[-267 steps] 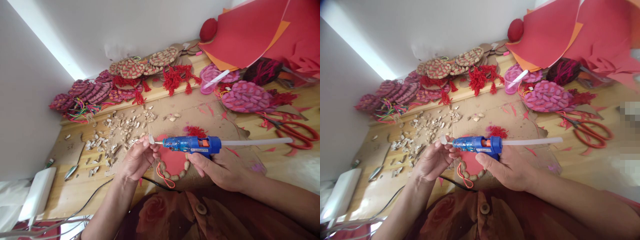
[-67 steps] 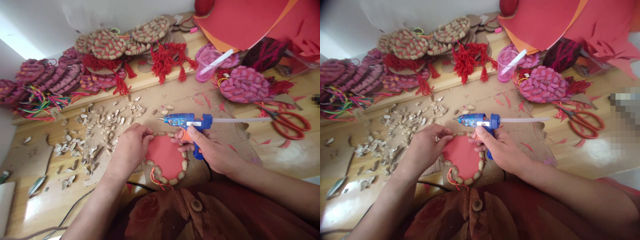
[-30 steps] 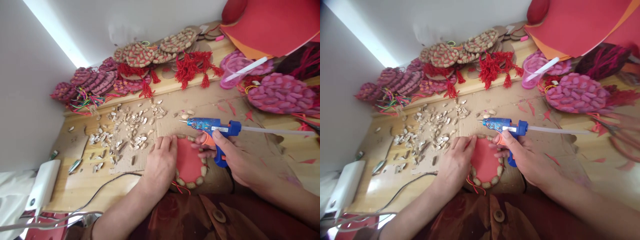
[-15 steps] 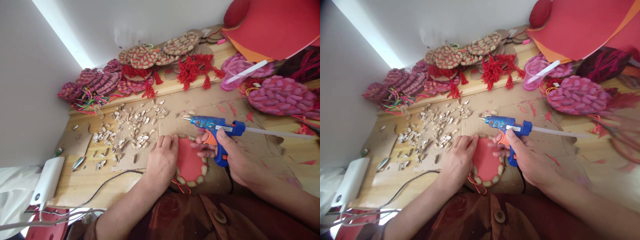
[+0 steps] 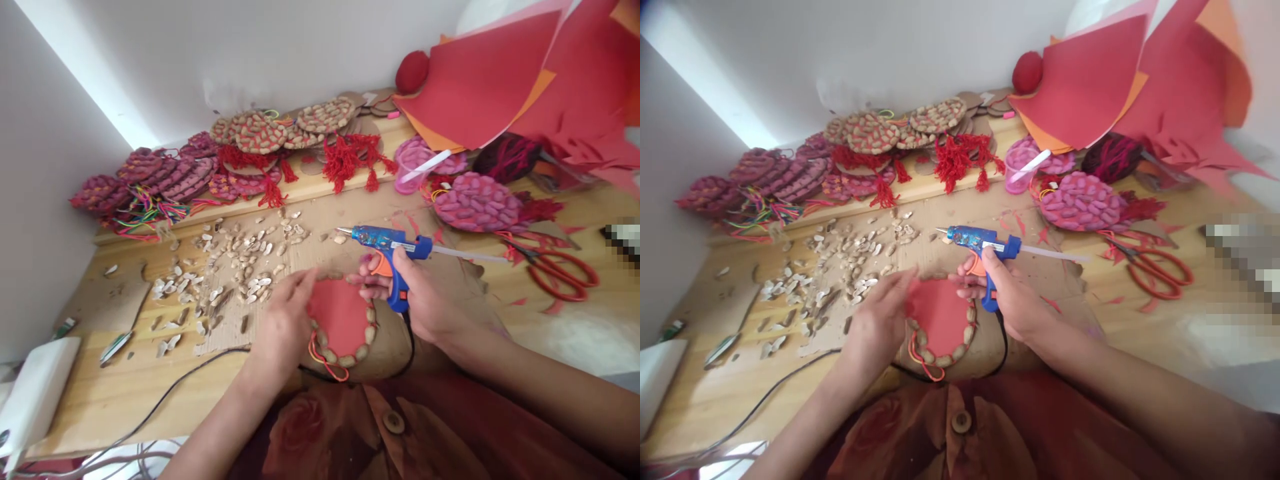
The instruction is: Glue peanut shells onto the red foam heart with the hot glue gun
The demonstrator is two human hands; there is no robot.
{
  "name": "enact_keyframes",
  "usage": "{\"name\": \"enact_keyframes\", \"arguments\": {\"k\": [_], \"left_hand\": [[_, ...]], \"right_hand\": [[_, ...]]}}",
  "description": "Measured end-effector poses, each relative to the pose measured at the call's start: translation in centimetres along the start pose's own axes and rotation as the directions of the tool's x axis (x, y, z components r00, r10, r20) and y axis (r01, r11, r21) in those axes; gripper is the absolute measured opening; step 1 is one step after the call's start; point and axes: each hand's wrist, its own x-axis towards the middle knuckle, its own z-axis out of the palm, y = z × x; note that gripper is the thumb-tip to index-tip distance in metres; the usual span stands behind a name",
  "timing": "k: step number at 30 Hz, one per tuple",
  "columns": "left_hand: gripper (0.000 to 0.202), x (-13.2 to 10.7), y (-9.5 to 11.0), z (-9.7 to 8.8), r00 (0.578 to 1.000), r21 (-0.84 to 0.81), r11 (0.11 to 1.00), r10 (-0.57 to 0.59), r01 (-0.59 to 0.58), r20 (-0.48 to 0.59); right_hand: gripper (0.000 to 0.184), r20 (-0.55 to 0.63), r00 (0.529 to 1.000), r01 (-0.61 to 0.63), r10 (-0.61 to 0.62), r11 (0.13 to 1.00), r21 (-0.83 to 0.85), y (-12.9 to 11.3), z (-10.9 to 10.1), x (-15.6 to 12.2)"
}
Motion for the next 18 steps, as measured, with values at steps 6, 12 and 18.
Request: {"name": "enact_keyframes", "arguments": {"k": [6, 12, 18], "left_hand": [[0.055, -2.1, -2.6, -3.6, 0.927, -0.119, 0.938, -0.342, 0.327, -0.153], [0.032, -5.0, -0.7, -2.5, 0.921, -0.301, 0.871, -0.377, 0.39, 0.101], [0.051, -4.9, 0.2, -1.5, 0.939, -0.352, 0.871, -0.321, 0.344, 0.124]], "right_hand": [[0.039, 0.025, 0.999, 0.018, -0.019, 0.999, 0.038, -0.5, -0.2, 0.2], [0.035, -0.002, 0.999, 0.042, -0.042, 0.999, 0.027, -0.1, -0.5, 0.5], [0.034, 0.015, 0.999, 0.052, -0.051, 0.997, -0.062, -0.7, -0.2, 0.0]]}}
